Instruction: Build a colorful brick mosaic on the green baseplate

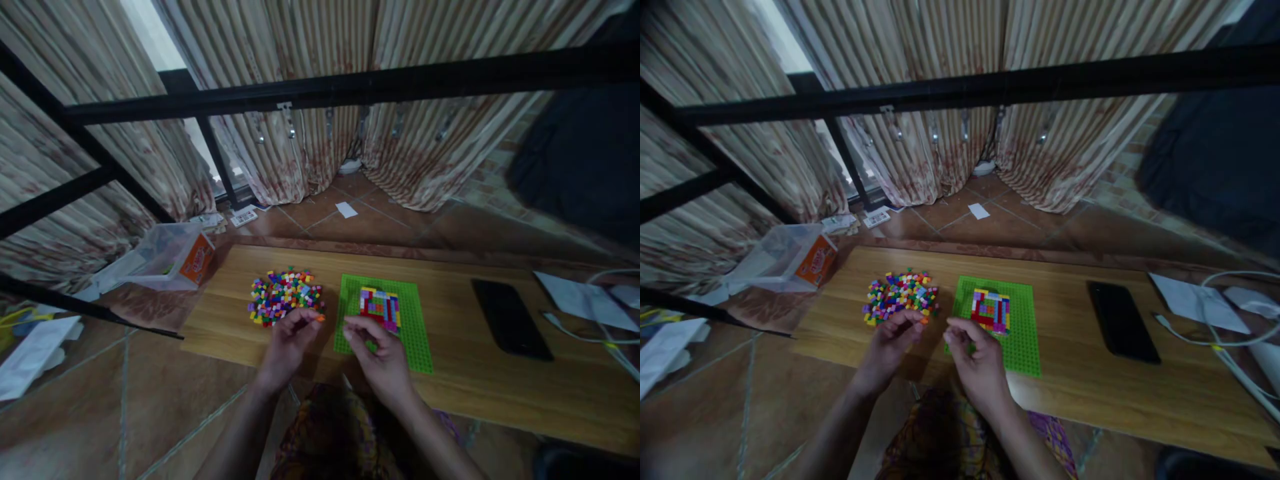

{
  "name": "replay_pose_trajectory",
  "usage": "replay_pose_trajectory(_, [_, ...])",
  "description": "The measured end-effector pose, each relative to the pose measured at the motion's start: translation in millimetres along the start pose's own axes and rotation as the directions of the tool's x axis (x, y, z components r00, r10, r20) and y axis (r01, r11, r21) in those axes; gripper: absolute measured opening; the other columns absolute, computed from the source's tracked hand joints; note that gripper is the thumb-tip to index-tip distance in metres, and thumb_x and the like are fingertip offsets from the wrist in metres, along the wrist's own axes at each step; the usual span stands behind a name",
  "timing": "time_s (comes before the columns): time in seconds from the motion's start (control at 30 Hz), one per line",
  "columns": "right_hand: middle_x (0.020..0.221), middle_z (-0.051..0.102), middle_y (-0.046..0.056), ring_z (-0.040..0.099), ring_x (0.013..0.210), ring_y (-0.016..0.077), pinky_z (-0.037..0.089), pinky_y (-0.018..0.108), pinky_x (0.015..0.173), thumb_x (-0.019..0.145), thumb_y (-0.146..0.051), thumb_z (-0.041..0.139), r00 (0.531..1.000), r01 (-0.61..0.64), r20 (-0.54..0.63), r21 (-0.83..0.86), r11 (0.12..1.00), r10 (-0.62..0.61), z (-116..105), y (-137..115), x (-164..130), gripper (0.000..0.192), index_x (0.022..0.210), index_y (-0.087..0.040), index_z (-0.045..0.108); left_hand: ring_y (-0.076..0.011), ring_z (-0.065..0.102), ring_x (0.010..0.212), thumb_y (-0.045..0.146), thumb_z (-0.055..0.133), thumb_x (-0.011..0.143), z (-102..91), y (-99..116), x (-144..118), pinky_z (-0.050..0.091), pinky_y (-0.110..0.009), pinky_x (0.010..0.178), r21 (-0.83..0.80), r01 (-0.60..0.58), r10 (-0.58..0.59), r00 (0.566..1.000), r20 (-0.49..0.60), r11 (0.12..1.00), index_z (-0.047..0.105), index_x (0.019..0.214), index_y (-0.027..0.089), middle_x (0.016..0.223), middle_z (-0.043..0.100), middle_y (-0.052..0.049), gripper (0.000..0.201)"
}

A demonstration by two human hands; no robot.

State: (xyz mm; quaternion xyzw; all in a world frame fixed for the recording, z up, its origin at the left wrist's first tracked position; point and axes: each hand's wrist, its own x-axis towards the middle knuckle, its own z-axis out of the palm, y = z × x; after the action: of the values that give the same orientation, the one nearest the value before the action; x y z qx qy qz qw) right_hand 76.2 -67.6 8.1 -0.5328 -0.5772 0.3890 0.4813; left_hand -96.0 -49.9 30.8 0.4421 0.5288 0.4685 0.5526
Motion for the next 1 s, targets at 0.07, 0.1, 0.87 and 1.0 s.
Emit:
replay_pose_trajectory(0.07, [0.088,0.072,0.002,0.066,0.081,0.0172,0.053,0.029,0.073,0.085,-0.036,0.062,0.999,0.006,0.031,0.059,0.998,-0.008,3,-6,0,0.022,0.102,-0.024,0.069,-0.0125,0.054,0.070,0.035,0.068,0.075,11.9,6,-7,0.044,-0.024,0.067,0.064,-0.033,0.027,0.995,0.094,0.997,0.067,0.082,0.019,0.075,0.063,0.000,0.018])
replay_pose_trajectory(0.1, [0.087,0.071,0.002,0.066,0.079,0.0169,0.052,0.028,0.072,0.084,-0.036,0.063,0.999,0.006,0.039,0.086,0.996,-0.010,3,-9,-1,0.020,0.099,-0.024,0.069,-0.0132,0.055,0.071,0.035,0.068,0.076,16.4,8,-10,0.044,-0.024,0.068,0.075,-0.042,0.032,0.991,0.131,0.996,0.067,0.081,0.019,0.076,0.063,-0.001,0.017])
replay_pose_trajectory(0.87, [0.062,0.066,-0.001,0.059,0.061,0.0131,0.046,0.026,0.066,0.078,-0.046,0.070,0.952,-0.267,-0.042,0.365,0.892,0.302,-53,9,-6,0.027,0.092,-0.024,0.076,-0.0112,0.053,0.062,0.038,0.069,0.073,35.3,-27,-7,0.042,-0.023,0.061,0.029,0.176,-0.178,0.965,0.191,0.984,0.059,0.077,0.016,0.069,0.061,0.000,0.025])
replay_pose_trajectory(1.0, [0.065,0.067,0.001,0.061,0.067,0.0145,0.047,0.027,0.072,0.078,-0.047,0.071,0.946,-0.290,-0.042,0.329,0.899,0.320,-67,15,-4,0.030,0.094,-0.023,0.076,-0.0104,0.049,0.060,0.035,0.065,0.076,31.1,-39,0,0.037,-0.022,0.057,0.107,0.103,-0.121,0.976,0.182,0.989,0.059,0.076,0.016,0.063,0.056,0.002,0.020])
